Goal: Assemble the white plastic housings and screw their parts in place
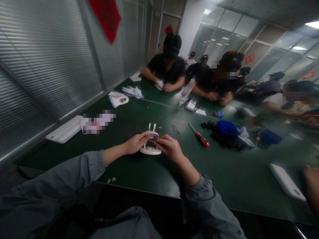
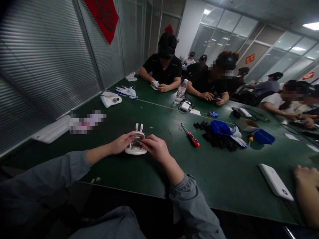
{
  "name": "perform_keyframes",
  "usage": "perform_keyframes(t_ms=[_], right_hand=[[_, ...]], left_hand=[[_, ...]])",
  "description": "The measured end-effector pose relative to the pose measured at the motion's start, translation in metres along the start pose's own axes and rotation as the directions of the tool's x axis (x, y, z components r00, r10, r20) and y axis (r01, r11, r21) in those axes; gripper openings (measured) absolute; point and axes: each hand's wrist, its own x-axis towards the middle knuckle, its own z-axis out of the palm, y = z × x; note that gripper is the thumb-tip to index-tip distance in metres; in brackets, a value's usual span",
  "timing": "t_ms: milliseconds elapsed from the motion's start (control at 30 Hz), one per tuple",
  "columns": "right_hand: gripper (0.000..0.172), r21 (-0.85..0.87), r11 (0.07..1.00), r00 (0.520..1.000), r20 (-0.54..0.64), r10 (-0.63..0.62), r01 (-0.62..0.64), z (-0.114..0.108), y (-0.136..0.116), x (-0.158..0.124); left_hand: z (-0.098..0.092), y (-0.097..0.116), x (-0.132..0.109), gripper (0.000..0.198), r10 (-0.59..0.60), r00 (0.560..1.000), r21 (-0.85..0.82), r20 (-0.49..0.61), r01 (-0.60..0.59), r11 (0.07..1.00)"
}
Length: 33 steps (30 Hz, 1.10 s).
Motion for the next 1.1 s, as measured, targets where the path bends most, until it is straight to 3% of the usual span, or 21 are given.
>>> perform_keyframes(t_ms=[133, 367, 633, 867, 1100], right_hand=[[0.019, -0.007, 1.0, 1.0, -0.003, 0.001, -0.001, 0.003, 0.0, 0.0], [0.016, -0.042, 0.999, 0.997, -0.076, -0.003, 0.0, 0.006, 0.0, -0.001], [0.017, -0.059, 0.998, 0.998, -0.057, 0.002, -0.005, 0.005, -0.001, -0.001], [0.018, -0.085, 0.996, 0.998, -0.062, 0.004, -0.009, 0.006, -0.001, -0.003], [0.017, -0.199, 0.979, 0.996, -0.067, -0.058, 0.044, 0.008, 0.001, -0.004]], left_hand=[[0.0, 0.006, -0.001, 0.04, 0.053, 0.998, 0.053, 0.025, -0.054, 0.997], [0.0, 0.009, -0.001, 0.04, 0.046, 0.999, 0.112, 0.003, -0.046, 0.993], [-0.002, 0.006, -0.002, 0.039, 0.063, 0.998, 0.156, 0.011, -0.064, 0.986], [-0.009, 0.013, -0.005, 0.051, 0.131, 0.991, 0.253, 0.041, -0.137, 0.958], [-0.008, 0.02, -0.008, 0.047, 0.107, 0.994, 0.336, 0.016, -0.107, 0.936]])
